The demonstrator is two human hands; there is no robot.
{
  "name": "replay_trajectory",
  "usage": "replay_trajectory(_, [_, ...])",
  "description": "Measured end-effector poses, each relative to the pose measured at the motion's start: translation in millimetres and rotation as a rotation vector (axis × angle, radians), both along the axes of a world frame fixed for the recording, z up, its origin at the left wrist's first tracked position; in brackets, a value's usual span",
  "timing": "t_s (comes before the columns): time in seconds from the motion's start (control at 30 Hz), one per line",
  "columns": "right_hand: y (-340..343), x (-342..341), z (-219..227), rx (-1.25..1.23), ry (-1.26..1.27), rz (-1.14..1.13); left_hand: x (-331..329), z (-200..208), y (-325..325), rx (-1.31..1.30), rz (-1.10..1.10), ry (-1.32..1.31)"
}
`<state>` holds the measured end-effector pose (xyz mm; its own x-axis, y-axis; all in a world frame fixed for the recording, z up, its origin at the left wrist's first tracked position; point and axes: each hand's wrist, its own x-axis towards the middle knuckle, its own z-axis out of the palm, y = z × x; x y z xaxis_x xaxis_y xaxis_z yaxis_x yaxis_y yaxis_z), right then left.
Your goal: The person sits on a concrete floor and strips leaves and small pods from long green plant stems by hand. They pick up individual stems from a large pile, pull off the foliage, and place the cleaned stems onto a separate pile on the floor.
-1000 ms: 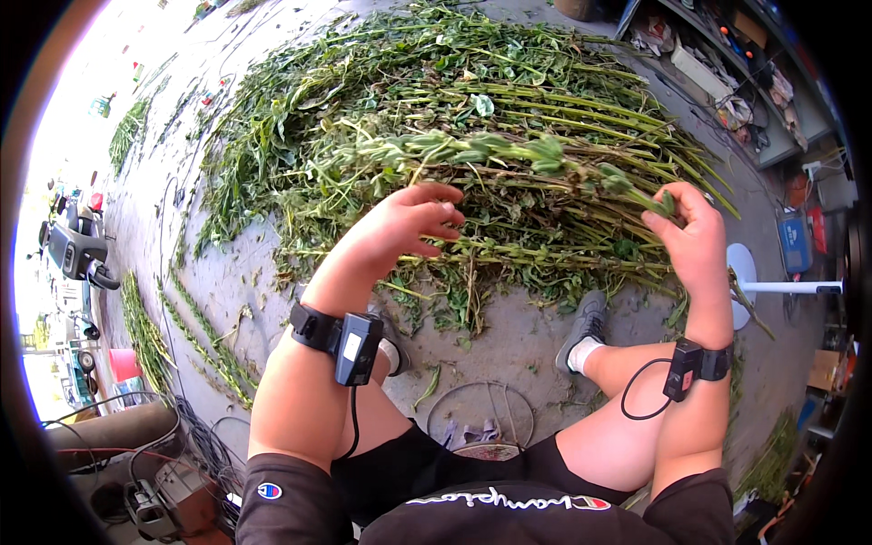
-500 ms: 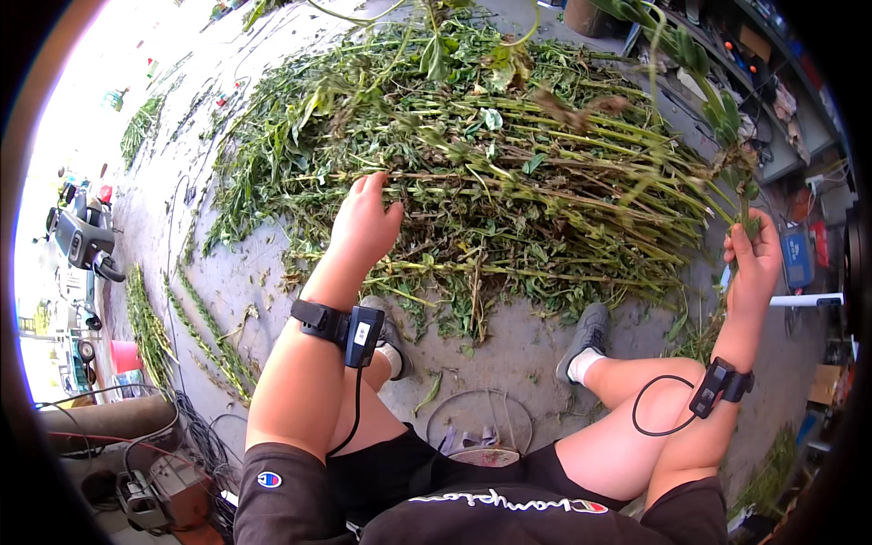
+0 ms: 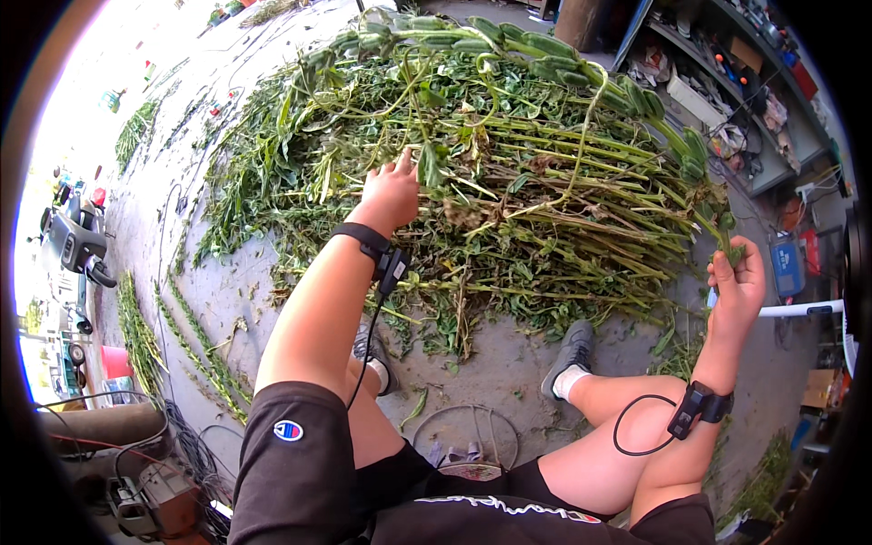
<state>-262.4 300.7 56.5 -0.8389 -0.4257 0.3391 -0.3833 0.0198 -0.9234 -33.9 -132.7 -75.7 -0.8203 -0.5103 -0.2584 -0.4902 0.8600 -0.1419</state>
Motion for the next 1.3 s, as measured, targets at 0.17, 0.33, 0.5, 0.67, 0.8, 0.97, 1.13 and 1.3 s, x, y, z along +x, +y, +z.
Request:
replay_trajectory(0.17, [13.3, -23.7, -6.0, -0.055, -0.019, -0.047, 44.7, -82.6, -22.6, 0.06, 0.123, -0.159])
replay_trajectory(0.33, [-1.1, -22.6, -7.7, -0.028, -0.045, -0.041, 97.2, -115.7, -53.9, 0.49, 0.324, -0.312])
replay_trajectory(0.5, [-18.5, -12.8, 4.2, -0.128, -0.102, -0.056, 15.9, -13.4, 8.6, 0.935, 0.218, 0.238])
replay_trajectory(0.67, [-47.4, 12.7, 11.0, -0.066, -0.203, 0.101, 9.9, 130.4, 102.9, 1.24, 0.079, 0.651])
replay_trajectory(0.8, [-74.3, 49.1, 8.5, -0.002, -0.233, 0.171, 38.7, 154.9, 137.9, 1.479, 0.035, 0.945])
replay_trajectory(0.97, [-92.2, 80.6, -1.2, 0.307, 0.303, 0.054, 54.0, 147.1, 148.2, 1.682, 0.259, 1.368])
replay_trajectory(1.13, [-97.8, 96.8, -16.3, 0.428, 0.551, 0.21, 63.4, 125.9, 125.5, 2.187, 0.563, 1.478])
replay_trajectory(1.3, [-111.9, 102.4, -20.8, 0.585, 0.483, 0.412, 78.5, 72.8, 115.1, 2.252, 0.95, 1.493])
